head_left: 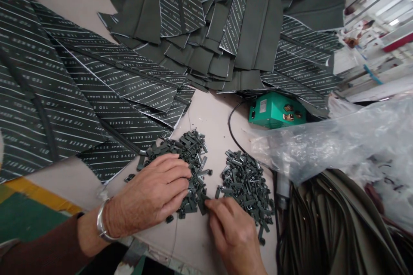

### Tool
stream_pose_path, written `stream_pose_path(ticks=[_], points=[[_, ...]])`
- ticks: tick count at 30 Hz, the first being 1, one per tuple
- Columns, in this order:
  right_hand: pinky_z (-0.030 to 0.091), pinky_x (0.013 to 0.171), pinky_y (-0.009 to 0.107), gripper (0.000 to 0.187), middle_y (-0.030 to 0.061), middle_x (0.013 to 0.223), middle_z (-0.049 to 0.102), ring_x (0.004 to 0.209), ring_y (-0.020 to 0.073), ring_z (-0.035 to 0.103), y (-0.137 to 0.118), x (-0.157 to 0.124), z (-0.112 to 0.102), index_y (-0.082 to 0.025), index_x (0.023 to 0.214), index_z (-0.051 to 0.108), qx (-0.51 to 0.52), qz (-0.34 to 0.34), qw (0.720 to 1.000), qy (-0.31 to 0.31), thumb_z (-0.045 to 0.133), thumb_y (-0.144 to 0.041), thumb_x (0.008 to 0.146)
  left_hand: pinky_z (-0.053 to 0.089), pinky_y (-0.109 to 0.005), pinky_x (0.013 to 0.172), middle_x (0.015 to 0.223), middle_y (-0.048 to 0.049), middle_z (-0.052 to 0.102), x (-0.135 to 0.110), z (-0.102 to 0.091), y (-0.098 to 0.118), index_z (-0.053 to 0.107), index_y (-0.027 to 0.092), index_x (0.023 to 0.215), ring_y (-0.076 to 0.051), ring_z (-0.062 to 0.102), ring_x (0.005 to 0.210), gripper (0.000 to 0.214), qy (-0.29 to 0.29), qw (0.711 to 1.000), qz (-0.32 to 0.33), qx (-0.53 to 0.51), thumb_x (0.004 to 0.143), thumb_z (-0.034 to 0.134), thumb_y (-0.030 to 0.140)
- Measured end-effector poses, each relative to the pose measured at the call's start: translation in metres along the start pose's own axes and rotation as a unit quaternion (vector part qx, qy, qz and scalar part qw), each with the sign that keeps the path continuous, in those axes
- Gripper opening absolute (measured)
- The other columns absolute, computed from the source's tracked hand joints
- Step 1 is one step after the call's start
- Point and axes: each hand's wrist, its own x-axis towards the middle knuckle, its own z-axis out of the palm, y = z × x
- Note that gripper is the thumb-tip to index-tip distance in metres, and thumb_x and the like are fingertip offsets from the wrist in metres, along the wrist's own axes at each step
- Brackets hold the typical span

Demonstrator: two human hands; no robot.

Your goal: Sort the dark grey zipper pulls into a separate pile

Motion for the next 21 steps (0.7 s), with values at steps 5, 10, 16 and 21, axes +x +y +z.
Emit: stream_pose_path(ticks=[5, 10, 16, 21], points=[[0.056, 0.068, 0.029, 0.026, 0.0071, 0.084, 0.068, 0.075, 0.0207, 0.067, -0.003, 0.004, -0.002, -0.016, 0.108, 0.069, -0.067, -0.054, 0.996, -0.029, 0.049, -0.008, 0.094, 0.031, -0.039, 0.118, 0.104, -0.0004, 0.070, 0.001, 0.000, 0.000, 0.065, 0.019, 0.095, -0.017, 0.059, 0.107, 0.013, 0.010, 1.000, 0.006, 0.011, 0.098, 0.053, 0.017], [0.053, 0.062, 0.031, 0.019, 0.0033, 0.076, 0.066, 0.069, 0.0216, 0.068, -0.002, 0.007, -0.001, -0.019, 0.096, 0.069, -0.106, -0.044, 0.992, -0.049, 0.056, -0.007, 0.089, 0.033, -0.039, 0.117, 0.105, -0.0012, 0.071, 0.000, 0.000, 0.001, 0.065, 0.020, 0.095, -0.017, 0.061, 0.108, 0.012, 0.016, 1.000, 0.012, 0.024, 0.097, 0.054, 0.017], [0.047, 0.051, 0.031, 0.020, 0.0005, 0.070, 0.068, 0.058, 0.0204, 0.068, 0.005, 0.004, -0.009, -0.023, 0.083, 0.067, -0.173, -0.034, 0.979, -0.100, 0.063, -0.003, 0.077, 0.036, -0.039, 0.115, 0.103, -0.0016, 0.071, 0.002, 0.000, 0.001, 0.064, 0.019, 0.095, -0.017, 0.062, 0.107, 0.011, 0.028, 0.999, 0.023, 0.031, 0.095, 0.055, 0.015], [0.042, 0.044, 0.032, 0.018, 0.0002, 0.067, 0.070, 0.053, 0.0236, 0.071, 0.019, -0.011, -0.034, -0.028, 0.079, 0.068, -0.247, 0.004, 0.948, -0.203, 0.070, -0.010, 0.076, 0.039, -0.039, 0.112, 0.101, -0.0020, 0.071, 0.003, -0.003, 0.002, 0.064, 0.019, 0.093, -0.017, 0.062, 0.106, 0.011, 0.039, 0.998, 0.035, 0.035, 0.094, 0.054, 0.015]])
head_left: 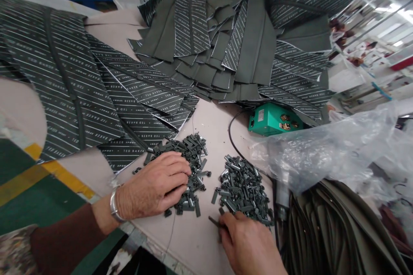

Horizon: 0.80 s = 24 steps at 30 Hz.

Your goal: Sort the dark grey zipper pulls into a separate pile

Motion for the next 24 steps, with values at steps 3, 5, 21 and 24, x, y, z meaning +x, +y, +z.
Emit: stream_pose_path(ticks=[3, 5, 21, 24], points=[[0.044, 0.045, 0.033, 0.007, 0.0008, 0.074, 0.073, 0.053, 0.0233, 0.071, 0.008, 0.006, -0.011, -0.029, 0.092, 0.069, 0.057, 0.003, 0.998, 0.025, 0.069, -0.025, 0.086, 0.038, -0.039, 0.113, 0.102, -0.0024, 0.071, -0.001, -0.001, 0.001, 0.064, 0.019, 0.094, -0.018, 0.062, 0.107, 0.011, -0.001, 1.000, 0.003, 0.007, 0.094, 0.054, 0.015], [0.054, 0.060, 0.033, 0.014, 0.0034, 0.094, 0.075, 0.072, 0.0225, 0.074, 0.005, 0.020, -0.016, -0.027, 0.104, 0.068, 0.130, 0.006, 0.988, 0.087, 0.062, -0.023, 0.092, 0.037, -0.039, 0.113, 0.103, -0.0028, 0.071, -0.001, -0.001, 0.002, 0.064, 0.019, 0.094, -0.018, 0.062, 0.107, 0.012, -0.004, 1.000, 0.002, 0.011, 0.094, 0.054, 0.015], [0.050, 0.080, 0.031, 0.008, 0.0025, 0.094, 0.066, 0.091, 0.0203, 0.063, -0.001, 0.075, -0.011, -0.020, 0.090, 0.067, 0.195, -0.074, 0.976, 0.067, 0.070, -0.013, 0.087, 0.037, -0.041, 0.114, 0.102, -0.0029, 0.070, -0.002, 0.001, 0.004, 0.064, 0.020, 0.091, -0.019, 0.060, 0.107, 0.012, -0.007, 1.000, -0.006, 0.007, 0.093, 0.053, 0.015], [0.046, 0.073, 0.030, 0.011, 0.0009, 0.087, 0.064, 0.085, 0.0191, 0.061, -0.001, 0.075, -0.013, -0.021, 0.081, 0.064, 0.177, -0.070, 0.979, 0.068, 0.072, -0.012, 0.081, 0.038, -0.041, 0.113, 0.101, -0.0034, 0.071, -0.002, 0.001, 0.003, 0.064, 0.020, 0.090, -0.019, 0.061, 0.107, 0.012, -0.003, 1.000, -0.006, 0.007, 0.093, 0.053, 0.015]])
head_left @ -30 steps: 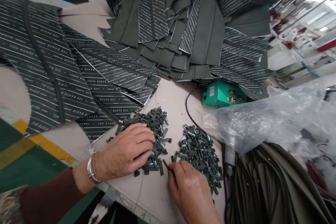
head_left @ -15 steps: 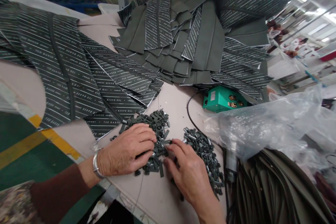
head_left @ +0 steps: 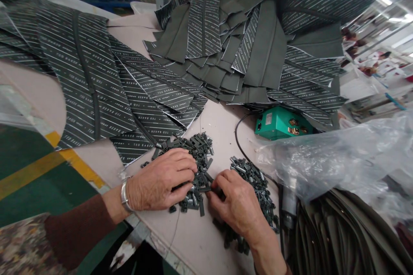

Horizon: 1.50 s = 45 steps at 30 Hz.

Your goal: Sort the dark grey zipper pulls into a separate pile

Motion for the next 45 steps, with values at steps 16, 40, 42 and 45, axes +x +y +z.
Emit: stream_pose_path(ticks=[16, 40, 42, 45], points=[[0.040, 0.076, 0.035, 0.016, 0.0018, 0.083, 0.063, 0.085, 0.0217, 0.054, 0.011, -0.022, -0.003, -0.020, 0.078, 0.061, -0.012, 0.001, 1.000, -0.028, 0.062, -0.005, 0.083, 0.039, -0.039, 0.113, 0.101, -0.0028, 0.072, 0.001, 0.000, -0.001, 0.065, 0.019, 0.092, -0.018, 0.063, 0.106, 0.011, 0.016, 1.000, 0.008, 0.000, 0.092, 0.055, 0.014], [0.046, 0.083, 0.035, 0.022, 0.0050, 0.098, 0.064, 0.093, 0.0238, 0.060, -0.015, -0.031, 0.018, -0.023, 0.112, 0.064, 0.097, 0.059, 0.991, 0.074, 0.062, -0.018, 0.091, 0.035, -0.038, 0.115, 0.102, -0.0026, 0.071, 0.000, 0.001, -0.003, 0.064, 0.019, 0.093, -0.018, 0.061, 0.108, 0.010, 0.001, 1.000, -0.001, -0.001, 0.094, 0.055, 0.016], [0.047, 0.083, 0.038, 0.025, 0.0058, 0.097, 0.064, 0.093, 0.0253, 0.060, -0.024, -0.028, 0.023, -0.022, 0.114, 0.065, 0.089, 0.070, 0.992, 0.056, 0.064, -0.018, 0.090, 0.035, -0.038, 0.114, 0.102, -0.0024, 0.071, -0.001, 0.001, -0.003, 0.064, 0.019, 0.093, -0.018, 0.061, 0.107, 0.010, 0.005, 1.000, 0.001, 0.002, 0.094, 0.055, 0.016], [0.047, 0.082, 0.039, 0.014, 0.0057, 0.093, 0.064, 0.090, 0.0263, 0.060, -0.028, -0.024, 0.027, -0.021, 0.103, 0.068, 0.070, 0.081, 0.993, 0.044, 0.065, -0.019, 0.089, 0.035, -0.038, 0.115, 0.103, -0.0022, 0.071, -0.001, 0.002, -0.003, 0.064, 0.019, 0.093, -0.018, 0.061, 0.108, 0.009, 0.001, 1.000, -0.001, 0.000, 0.093, 0.055, 0.016]])
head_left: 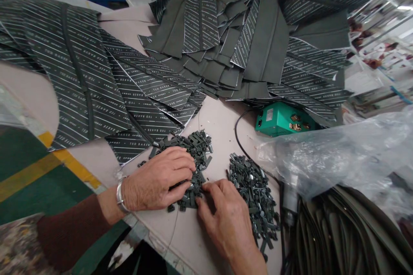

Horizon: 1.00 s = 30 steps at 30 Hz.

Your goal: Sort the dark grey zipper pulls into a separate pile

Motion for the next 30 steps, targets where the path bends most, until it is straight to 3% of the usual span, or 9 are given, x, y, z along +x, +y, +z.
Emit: stream_pose_path(ticks=[3, 8, 14, 19, 30], points=[[0.045, 0.078, 0.038, 0.006, 0.0047, 0.088, 0.065, 0.086, 0.0256, 0.060, 0.002, 0.002, 0.000, -0.020, 0.091, 0.067, -0.016, 0.000, 1.000, -0.008, 0.064, -0.016, 0.088, 0.036, -0.039, 0.115, 0.104, -0.0024, 0.071, 0.000, 0.000, 0.000, 0.064, 0.019, 0.094, -0.019, 0.061, 0.109, 0.009, -0.005, 1.000, -0.004, -0.001, 0.093, 0.056, 0.015], [0.041, 0.075, 0.037, 0.014, 0.0035, 0.082, 0.063, 0.083, 0.0244, 0.060, 0.007, 0.001, -0.003, -0.020, 0.082, 0.064, -0.048, 0.007, 0.999, -0.025, 0.058, -0.010, 0.087, 0.035, -0.038, 0.115, 0.102, -0.0022, 0.071, 0.001, 0.000, 0.001, 0.064, 0.019, 0.092, -0.018, 0.061, 0.107, 0.010, 0.006, 1.000, 0.002, 0.002, 0.093, 0.055, 0.015], [0.042, 0.083, 0.037, 0.026, 0.0035, 0.096, 0.066, 0.092, 0.0253, 0.062, 0.005, 0.001, -0.006, -0.022, 0.109, 0.064, 0.005, 0.021, 0.999, -0.050, 0.060, -0.011, 0.086, 0.033, -0.038, 0.115, 0.102, -0.0029, 0.070, 0.002, -0.001, 0.001, 0.063, 0.018, 0.091, -0.019, 0.060, 0.108, 0.010, 0.003, 1.000, 0.007, 0.002, 0.093, 0.055, 0.015], [0.042, 0.083, 0.040, 0.025, 0.0046, 0.097, 0.066, 0.091, 0.0277, 0.061, 0.001, 0.006, -0.006, -0.023, 0.113, 0.064, -0.003, 0.032, 0.998, -0.046, 0.061, -0.019, 0.088, 0.034, -0.037, 0.114, 0.101, -0.0024, 0.070, 0.002, -0.001, 0.001, 0.063, 0.018, 0.091, -0.018, 0.060, 0.106, 0.011, 0.007, 1.000, 0.005, 0.003, 0.094, 0.053, 0.015], [0.037, 0.077, 0.036, 0.003, 0.0037, 0.087, 0.065, 0.084, 0.0259, 0.060, -0.014, 0.011, 0.004, -0.023, 0.088, 0.062, -0.070, 0.067, 0.995, -0.019, 0.061, -0.020, 0.088, 0.035, -0.038, 0.114, 0.100, -0.0025, 0.070, 0.000, 0.001, 0.000, 0.064, 0.018, 0.093, -0.018, 0.061, 0.107, 0.010, 0.006, 1.000, 0.004, 0.003, 0.093, 0.055, 0.015]])
